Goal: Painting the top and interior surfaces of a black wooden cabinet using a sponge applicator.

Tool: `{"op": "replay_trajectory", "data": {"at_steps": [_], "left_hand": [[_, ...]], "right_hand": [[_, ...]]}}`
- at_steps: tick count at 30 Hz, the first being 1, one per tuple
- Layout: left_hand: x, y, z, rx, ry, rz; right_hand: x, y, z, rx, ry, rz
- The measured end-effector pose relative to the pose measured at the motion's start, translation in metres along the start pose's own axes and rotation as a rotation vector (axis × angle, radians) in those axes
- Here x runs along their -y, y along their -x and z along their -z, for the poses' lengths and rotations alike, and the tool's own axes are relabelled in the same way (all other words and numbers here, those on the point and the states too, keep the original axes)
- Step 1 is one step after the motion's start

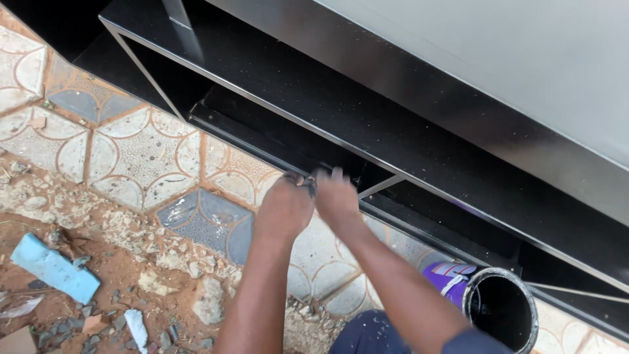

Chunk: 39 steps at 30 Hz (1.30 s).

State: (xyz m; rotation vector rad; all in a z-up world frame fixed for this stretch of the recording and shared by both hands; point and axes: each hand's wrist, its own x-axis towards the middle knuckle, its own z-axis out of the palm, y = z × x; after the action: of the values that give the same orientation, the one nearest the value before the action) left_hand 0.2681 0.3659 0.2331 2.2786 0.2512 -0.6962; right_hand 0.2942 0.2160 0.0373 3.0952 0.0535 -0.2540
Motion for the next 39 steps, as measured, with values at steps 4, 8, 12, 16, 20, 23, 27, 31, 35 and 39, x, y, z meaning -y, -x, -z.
{"op": "replay_trajectory", "data": {"at_steps": [4, 8, 12, 16, 20, 23, 27, 31, 35, 39], "left_hand": [[0.067, -0.078, -0.071, 0.032, -0.559, -0.485], [0.059, -0.044, -0.029, 0.126, -0.235, -0.347], [0.06, -0.041, 0.019, 0.063, 0.305, -0.005], [0.064, -0.06, -0.006, -0.026, 0.28, 0.041], [0.057, -0.082, -0.024, -0.035, -0.096, -0.286], [0.052, -0.093, -0.038, -0.029, -0.135, -0.282], [0.049, -0.107, -0.059, -0.031, -0.1, -0.215], [0.038, -0.078, -0.036, 0.013, -0.266, -0.302], [0.038, -0.066, -0.022, 0.036, -0.211, -0.246], [0.037, -0.085, -0.042, 0.018, -0.273, -0.185]], "right_hand": [[-0.03, -0.106, -0.033, -0.023, 0.071, -0.169], [-0.047, -0.111, -0.017, 0.414, 0.079, -0.254], [-0.05, -0.138, -0.025, 0.396, 0.362, 0.144], [-0.043, -0.17, -0.043, 0.398, 0.581, 0.461], [-0.022, -0.161, -0.007, 0.481, 0.344, 0.223], [-0.041, -0.138, -0.005, 0.591, -0.021, -0.298], [-0.066, -0.145, -0.042, 0.609, 0.082, -0.386], [-0.052, -0.136, -0.009, 0.689, 0.117, -0.354], [-0.004, -0.072, 0.076, 0.665, -0.12, -0.373], [0.01, 0.006, 0.082, 0.547, -0.236, -0.269]]}}
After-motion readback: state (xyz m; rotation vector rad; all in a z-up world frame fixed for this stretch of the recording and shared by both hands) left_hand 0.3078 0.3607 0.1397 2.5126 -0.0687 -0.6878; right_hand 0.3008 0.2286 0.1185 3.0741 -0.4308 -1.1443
